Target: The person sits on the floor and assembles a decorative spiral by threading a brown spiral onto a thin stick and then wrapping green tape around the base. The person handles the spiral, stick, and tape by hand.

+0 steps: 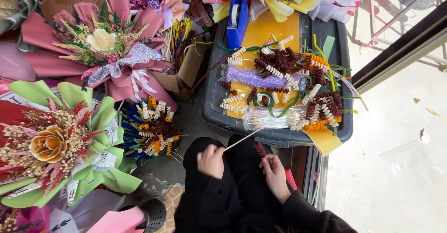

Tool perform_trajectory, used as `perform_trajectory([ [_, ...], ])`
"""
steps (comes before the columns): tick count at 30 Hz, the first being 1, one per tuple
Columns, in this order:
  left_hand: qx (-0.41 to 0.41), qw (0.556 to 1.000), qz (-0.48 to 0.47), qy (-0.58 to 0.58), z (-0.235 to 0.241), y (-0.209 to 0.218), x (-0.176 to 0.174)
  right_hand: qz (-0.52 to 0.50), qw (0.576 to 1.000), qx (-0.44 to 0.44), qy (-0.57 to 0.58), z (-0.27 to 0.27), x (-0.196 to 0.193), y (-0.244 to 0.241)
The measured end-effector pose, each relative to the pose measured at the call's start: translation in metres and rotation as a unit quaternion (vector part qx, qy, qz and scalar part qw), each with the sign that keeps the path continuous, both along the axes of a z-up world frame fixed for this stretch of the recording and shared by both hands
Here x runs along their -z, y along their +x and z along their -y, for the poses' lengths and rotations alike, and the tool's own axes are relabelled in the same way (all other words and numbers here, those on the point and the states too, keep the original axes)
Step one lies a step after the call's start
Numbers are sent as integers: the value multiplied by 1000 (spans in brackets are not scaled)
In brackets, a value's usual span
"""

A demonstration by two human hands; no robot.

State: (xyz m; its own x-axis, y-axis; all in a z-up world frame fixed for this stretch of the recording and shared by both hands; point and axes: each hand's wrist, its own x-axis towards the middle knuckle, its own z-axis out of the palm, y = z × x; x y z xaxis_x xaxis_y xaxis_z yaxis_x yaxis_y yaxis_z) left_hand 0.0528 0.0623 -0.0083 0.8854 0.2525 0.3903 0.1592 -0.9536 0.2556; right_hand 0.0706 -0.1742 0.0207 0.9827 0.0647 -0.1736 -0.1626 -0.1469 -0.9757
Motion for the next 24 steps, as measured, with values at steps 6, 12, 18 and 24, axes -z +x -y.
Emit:
perform_trajectory([
  [6, -59, 983, -94, -144, -20, -98, 1, -46, 984, 65, 161, -2, 6, 27],
  [12, -64, 970, -114, -204, -19, -127, 17, -105, 953, 3, 286, -19, -33, 66],
  [18, -72, 972, -104, -200, -5, -123, 10, -62, 984, 84, 147, -16, -36, 74],
  [24, -11, 956, -175, -236, -25, -139, 5, -181, 953, 22, 242, -5, -12, 74],
])
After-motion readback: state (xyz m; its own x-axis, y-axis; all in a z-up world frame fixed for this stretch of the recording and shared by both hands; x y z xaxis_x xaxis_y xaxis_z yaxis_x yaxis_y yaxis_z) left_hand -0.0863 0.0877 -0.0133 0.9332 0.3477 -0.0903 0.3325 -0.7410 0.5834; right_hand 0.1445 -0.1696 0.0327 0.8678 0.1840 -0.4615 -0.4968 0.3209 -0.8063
